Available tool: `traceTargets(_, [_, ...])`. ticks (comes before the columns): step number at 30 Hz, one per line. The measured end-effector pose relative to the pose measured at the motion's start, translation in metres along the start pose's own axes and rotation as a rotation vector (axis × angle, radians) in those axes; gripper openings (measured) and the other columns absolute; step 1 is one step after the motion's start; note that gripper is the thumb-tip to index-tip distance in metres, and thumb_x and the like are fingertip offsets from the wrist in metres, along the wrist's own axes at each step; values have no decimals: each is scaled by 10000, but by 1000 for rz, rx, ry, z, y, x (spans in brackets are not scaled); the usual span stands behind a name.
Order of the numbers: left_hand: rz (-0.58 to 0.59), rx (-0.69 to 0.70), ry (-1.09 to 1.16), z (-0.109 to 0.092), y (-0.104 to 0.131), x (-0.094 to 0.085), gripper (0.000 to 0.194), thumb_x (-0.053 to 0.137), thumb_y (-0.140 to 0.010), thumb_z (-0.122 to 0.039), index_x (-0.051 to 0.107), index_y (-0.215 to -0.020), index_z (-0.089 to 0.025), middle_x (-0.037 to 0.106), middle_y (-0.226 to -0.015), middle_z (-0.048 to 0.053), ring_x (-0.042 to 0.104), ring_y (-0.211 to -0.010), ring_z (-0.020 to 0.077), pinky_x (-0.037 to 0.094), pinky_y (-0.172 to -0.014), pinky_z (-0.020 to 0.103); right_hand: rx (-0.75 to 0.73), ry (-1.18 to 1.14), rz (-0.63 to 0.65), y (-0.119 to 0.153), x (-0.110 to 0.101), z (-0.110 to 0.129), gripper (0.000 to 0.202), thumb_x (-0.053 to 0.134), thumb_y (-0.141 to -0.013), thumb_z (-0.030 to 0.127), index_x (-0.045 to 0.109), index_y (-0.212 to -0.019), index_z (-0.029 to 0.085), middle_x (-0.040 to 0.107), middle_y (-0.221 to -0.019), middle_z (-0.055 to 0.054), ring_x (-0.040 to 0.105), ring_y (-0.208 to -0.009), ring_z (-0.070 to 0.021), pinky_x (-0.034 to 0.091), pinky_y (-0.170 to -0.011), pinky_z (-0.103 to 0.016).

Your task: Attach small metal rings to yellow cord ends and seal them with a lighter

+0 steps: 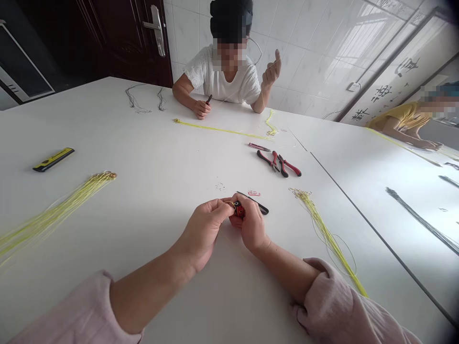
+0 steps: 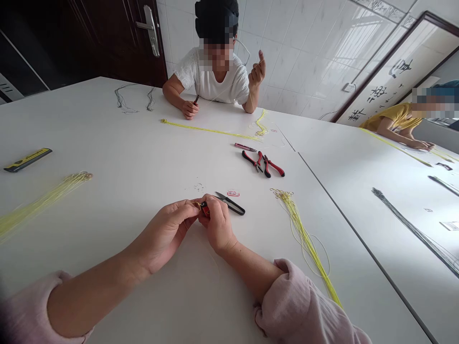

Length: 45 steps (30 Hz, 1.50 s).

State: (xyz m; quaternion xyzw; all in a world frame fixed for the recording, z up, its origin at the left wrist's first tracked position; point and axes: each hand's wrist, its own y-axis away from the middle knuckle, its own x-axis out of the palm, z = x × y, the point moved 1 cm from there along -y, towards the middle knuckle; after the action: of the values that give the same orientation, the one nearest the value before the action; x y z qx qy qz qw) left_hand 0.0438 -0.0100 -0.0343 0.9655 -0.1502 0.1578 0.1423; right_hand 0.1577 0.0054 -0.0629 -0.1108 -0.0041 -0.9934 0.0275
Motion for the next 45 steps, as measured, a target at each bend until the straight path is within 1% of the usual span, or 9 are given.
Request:
traceTargets(6, [7,5,-10,0,0,-1,157,505,-793,-237,532,-651,-178,544,-784,15,482,-843,162,382,-811,321,3,3,3,0,0,0,282,394,-829,311,433,-579,187,231,-551,36,175,-491,-88,183,-439,-231])
traceTargets(15, [4,1,10,0,-1,0,197,515,-785,-231,489,-598,-176,525,-746,7,477,-808,152,381,-778,311,-5,16,10,0,-1,-1,287,373,-835,315,415,-580,189,219,-531,43,168,-487,-88,179,-443,-235])
traceTargets(31, [6,0,-6,-1,-1,0,144,505,-788,-220,552,-657,-182,550,-772,12,485,-847,165,382,-811,321,-8,3,14,-1,0,0,285,386,-832,287,416,-564,193,233,-538,35,168,-493,-94,170,-443,-240])
traceTargets(35, [5,0,-1,-1,-1,0,178,512,-794,-238,518,-625,-180,550,-779,14,490,-845,167,389,-819,330,-3,-6,17,0,0,-1,291,368,-851,288,403,-579,192,228,-528,39,160,-493,-95,158,-451,-245])
traceTargets(37, [5,0,-4,0,-3,-1,197,521,-804,-264,515,-624,-183,555,-790,16,497,-865,173,393,-834,340,-5,-11,20,0,0,-1,324,353,-879,324,384,-584,194,221,-507,43,164,-492,-98,166,-459,-252])
traceTargets(39, [-27,24,-22,1,-5,-4,208,545,-806,-295,521,-629,-187,574,-844,23,505,-939,188,388,-879,351,-16,-10,15,-1,-1,-1,387,327,-911,400,389,-590,193,236,-488,43,189,-493,-102,192,-471,-257])
traceTargets(41, [-98,73,-70,3,-9,-8,213,579,-795,-312,526,-629,-190,592,-923,32,489,-1063,208,363,-940,357,-40,-4,1,-3,-2,0,417,335,-916,460,440,-619,187,277,-490,39,222,-498,-102,215,-478,-254])
traceTargets(43, [-168,136,-143,5,-13,-12,214,604,-784,-317,524,-629,-193,601,-979,39,454,-1162,222,339,-980,357,-56,7,-17,-5,-4,1,342,441,-883,447,501,-678,180,340,-539,36,254,-507,-92,222,-476,-242])
traceTargets(45, [-202,179,-214,7,-16,-16,214,606,-785,-329,522,-641,-195,608,-996,46,453,-1184,229,343,-980,359,-48,29,-21,-7,-6,2,236,559,-826,389,538,-724,177,363,-590,38,267,-512,-78,220,-470,-229])
